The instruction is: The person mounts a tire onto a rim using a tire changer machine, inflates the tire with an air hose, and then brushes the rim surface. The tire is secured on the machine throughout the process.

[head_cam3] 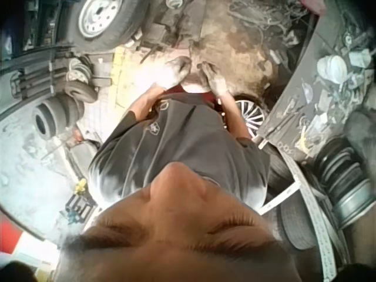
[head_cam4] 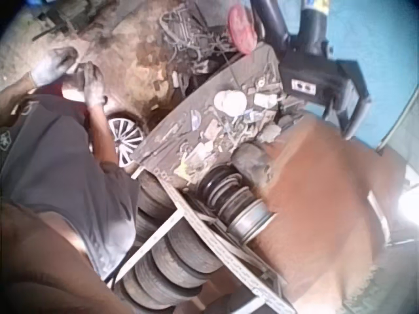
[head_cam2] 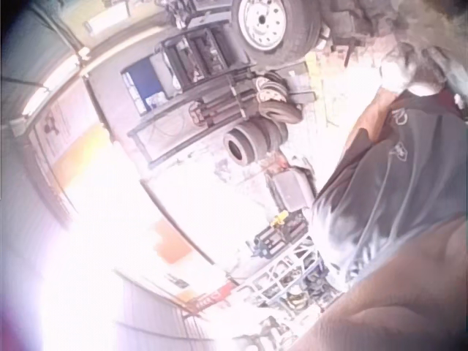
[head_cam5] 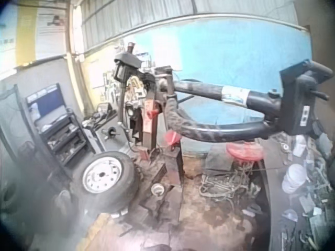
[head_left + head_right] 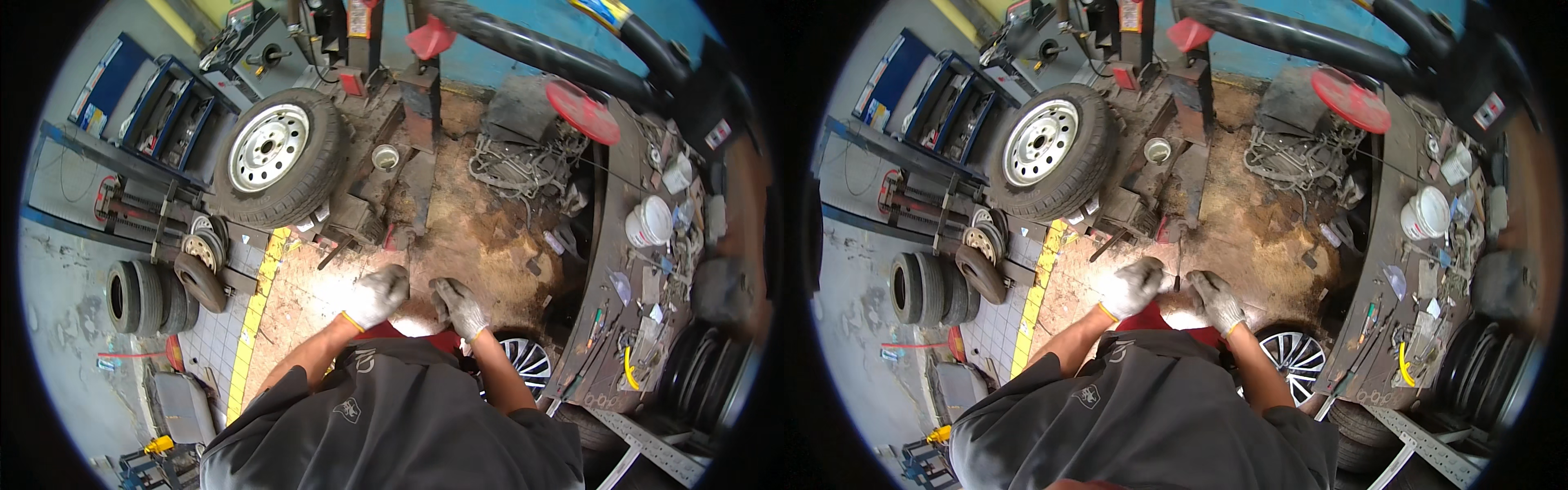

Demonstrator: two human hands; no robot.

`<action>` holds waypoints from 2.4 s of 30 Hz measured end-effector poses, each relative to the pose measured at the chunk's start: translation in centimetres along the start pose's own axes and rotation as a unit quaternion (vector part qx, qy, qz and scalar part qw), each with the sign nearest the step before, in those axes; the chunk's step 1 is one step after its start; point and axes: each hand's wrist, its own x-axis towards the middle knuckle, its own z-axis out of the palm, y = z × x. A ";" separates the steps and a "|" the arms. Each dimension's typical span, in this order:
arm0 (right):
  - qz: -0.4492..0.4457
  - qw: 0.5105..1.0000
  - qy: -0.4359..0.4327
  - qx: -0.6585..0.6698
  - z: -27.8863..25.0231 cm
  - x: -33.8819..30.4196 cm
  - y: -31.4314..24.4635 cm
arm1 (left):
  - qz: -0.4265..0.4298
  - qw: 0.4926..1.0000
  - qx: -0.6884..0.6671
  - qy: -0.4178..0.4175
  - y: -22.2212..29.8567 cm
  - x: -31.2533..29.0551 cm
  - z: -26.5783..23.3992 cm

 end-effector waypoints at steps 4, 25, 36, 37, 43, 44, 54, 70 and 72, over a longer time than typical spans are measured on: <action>0.014 0.995 0.089 -0.049 4.1 8.2 0.5 | -0.087 0.984 0.055 0.147 -12.4 1.1 -9.1; 0.098 0.825 0.216 -0.513 11.7 51.2 3.3 | -0.166 0.874 0.284 0.357 -40.2 11.9 -26.8; 0.175 0.720 0.146 -0.655 8.6 68.1 10.1 | -0.212 0.891 0.263 0.302 -38.6 11.9 -26.5; 0.192 0.696 0.162 -0.673 8.5 68.8 10.6 | -0.211 0.895 0.267 0.290 -39.0 11.7 -26.5; 0.167 0.690 0.110 -0.696 6.9 71.1 12.8 | -0.228 0.907 0.220 0.277 -39.2 11.5 -26.6; 0.171 0.685 0.110 -0.700 7.0 71.3 12.4 | -0.225 0.907 0.225 0.274 -39.3 11.5 -26.5; 0.003 0.783 0.200 -0.589 8.1 63.9 4.0 | -0.220 0.907 0.233 0.272 -39.3 11.7 -26.7; -0.237 0.925 0.202 -0.217 16.6 49.2 -21.0 | -0.196 0.894 0.248 0.318 -38.3 12.3 -27.3; -0.299 0.876 0.159 -0.344 21.0 48.1 -24.5 | -0.195 0.892 0.240 0.329 -38.5 12.2 -27.3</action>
